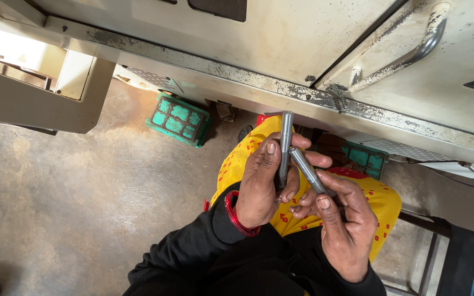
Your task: The person sits on the floor and handles two metal rods, comparing them and placing one into a blue container. They then use the rods to pry open a gap in a white metal structure.
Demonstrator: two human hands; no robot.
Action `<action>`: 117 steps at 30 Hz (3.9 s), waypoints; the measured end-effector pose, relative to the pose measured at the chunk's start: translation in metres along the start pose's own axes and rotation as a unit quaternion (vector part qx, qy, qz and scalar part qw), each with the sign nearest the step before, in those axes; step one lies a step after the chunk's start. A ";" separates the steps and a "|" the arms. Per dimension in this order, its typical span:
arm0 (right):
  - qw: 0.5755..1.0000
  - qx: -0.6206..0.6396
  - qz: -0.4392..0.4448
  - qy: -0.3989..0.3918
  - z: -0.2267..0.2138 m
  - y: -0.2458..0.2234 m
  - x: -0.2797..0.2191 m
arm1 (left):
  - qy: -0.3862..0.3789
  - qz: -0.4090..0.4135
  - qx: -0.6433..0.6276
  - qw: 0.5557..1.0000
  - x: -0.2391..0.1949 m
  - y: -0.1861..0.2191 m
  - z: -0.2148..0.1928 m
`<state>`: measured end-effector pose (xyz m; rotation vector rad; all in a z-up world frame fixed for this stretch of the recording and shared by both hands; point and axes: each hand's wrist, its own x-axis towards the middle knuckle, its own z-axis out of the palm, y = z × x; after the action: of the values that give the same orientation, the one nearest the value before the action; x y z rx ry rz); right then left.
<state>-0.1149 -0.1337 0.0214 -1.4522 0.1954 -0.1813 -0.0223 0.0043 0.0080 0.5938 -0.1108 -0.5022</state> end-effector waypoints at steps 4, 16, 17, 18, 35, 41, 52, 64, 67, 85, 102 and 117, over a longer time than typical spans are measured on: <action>1.000 0.007 -0.002 0.009 0.003 0.002 -0.001 | -0.004 0.031 0.026 0.999 -0.001 -0.002 0.000; 0.999 0.026 -0.032 0.019 0.022 0.018 0.002 | 0.021 0.068 0.047 0.996 0.000 -0.005 0.003; 0.999 0.035 -0.036 0.020 0.024 0.019 0.002 | 0.024 0.072 0.054 0.996 0.000 -0.005 0.002; 0.998 0.044 -0.041 0.020 0.025 0.021 0.002 | 0.026 0.076 0.062 0.995 0.000 -0.005 0.001; 0.979 0.201 0.028 0.021 0.020 0.016 0.010 | 0.000 -0.034 -0.036 0.999 -0.005 -0.008 0.000; 0.971 0.231 0.055 0.008 0.009 0.013 0.011 | -0.029 -0.029 -0.064 0.997 -0.005 -0.010 0.000; 0.971 0.236 0.010 0.038 -0.002 0.015 0.015 | 0.002 0.006 0.207 0.978 -0.006 -0.013 -0.008; 0.987 0.138 -0.041 0.066 0.008 0.014 0.022 | 0.008 0.026 0.393 0.919 -0.012 0.002 0.011; 0.990 0.119 -0.054 0.062 0.007 0.016 0.021 | -0.004 0.053 0.437 0.898 -0.015 0.004 0.014; 0.987 0.150 -0.026 0.050 -0.006 0.017 0.024 | -0.030 0.122 0.483 0.867 -0.013 0.002 0.015; 0.992 0.072 -0.101 0.031 -0.018 0.022 0.019 | 0.011 -0.031 0.162 0.986 -0.003 -0.016 -0.006; 0.972 -0.219 -0.008 0.085 -0.042 -0.013 -0.008 | -0.008 -0.069 0.242 0.968 0.003 -0.050 0.015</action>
<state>-0.1325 -0.1736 0.0298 -1.8789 0.3822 -0.2893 -0.0445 -0.0398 -0.0079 1.0821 -0.2114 -0.6207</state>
